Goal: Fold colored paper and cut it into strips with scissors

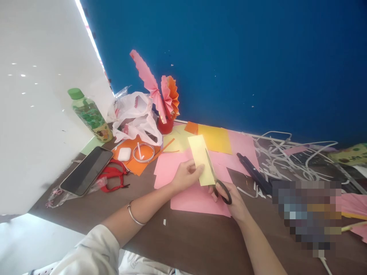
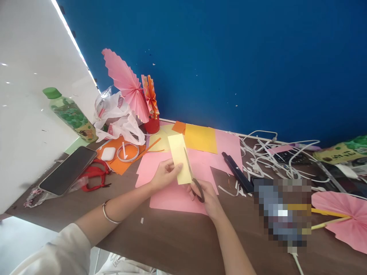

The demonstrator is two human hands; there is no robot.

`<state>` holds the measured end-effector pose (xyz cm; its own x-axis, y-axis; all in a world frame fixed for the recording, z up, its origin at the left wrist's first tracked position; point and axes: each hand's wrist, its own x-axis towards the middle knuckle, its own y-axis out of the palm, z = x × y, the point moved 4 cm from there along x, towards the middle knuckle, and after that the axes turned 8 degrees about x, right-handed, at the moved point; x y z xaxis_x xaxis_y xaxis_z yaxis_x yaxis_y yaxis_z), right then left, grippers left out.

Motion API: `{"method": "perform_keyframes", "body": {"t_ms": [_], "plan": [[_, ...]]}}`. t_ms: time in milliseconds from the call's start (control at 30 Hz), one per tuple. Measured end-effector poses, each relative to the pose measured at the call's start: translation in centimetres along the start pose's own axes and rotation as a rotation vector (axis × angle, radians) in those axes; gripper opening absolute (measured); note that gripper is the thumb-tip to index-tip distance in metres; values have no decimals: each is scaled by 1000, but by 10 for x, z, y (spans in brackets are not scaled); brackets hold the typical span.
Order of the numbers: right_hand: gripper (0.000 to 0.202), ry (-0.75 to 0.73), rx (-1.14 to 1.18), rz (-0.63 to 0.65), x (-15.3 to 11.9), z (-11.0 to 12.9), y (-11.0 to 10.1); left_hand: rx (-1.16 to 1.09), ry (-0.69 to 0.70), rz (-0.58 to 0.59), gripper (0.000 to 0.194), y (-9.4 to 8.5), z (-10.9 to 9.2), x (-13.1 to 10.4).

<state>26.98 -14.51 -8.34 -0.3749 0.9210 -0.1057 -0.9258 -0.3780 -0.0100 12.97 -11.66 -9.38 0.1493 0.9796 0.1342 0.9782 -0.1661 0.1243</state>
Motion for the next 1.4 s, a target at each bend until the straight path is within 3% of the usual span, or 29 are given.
{"method": "perform_keyframes", "body": {"t_ms": [233,667,1033,1400], "plan": [[38,9,-2,-28,-1,2,1,6,3,-1,34,0,3,1],[36,-27,6,43,0,0,1,85,10,56,37,3,-3,-3],[41,-34,-28,49,1,0,1,340,149,11,33,0,-4,-2],[39,-23,-2,25,0,-1,2,311,162,29,32,1,-7,-1]]}}
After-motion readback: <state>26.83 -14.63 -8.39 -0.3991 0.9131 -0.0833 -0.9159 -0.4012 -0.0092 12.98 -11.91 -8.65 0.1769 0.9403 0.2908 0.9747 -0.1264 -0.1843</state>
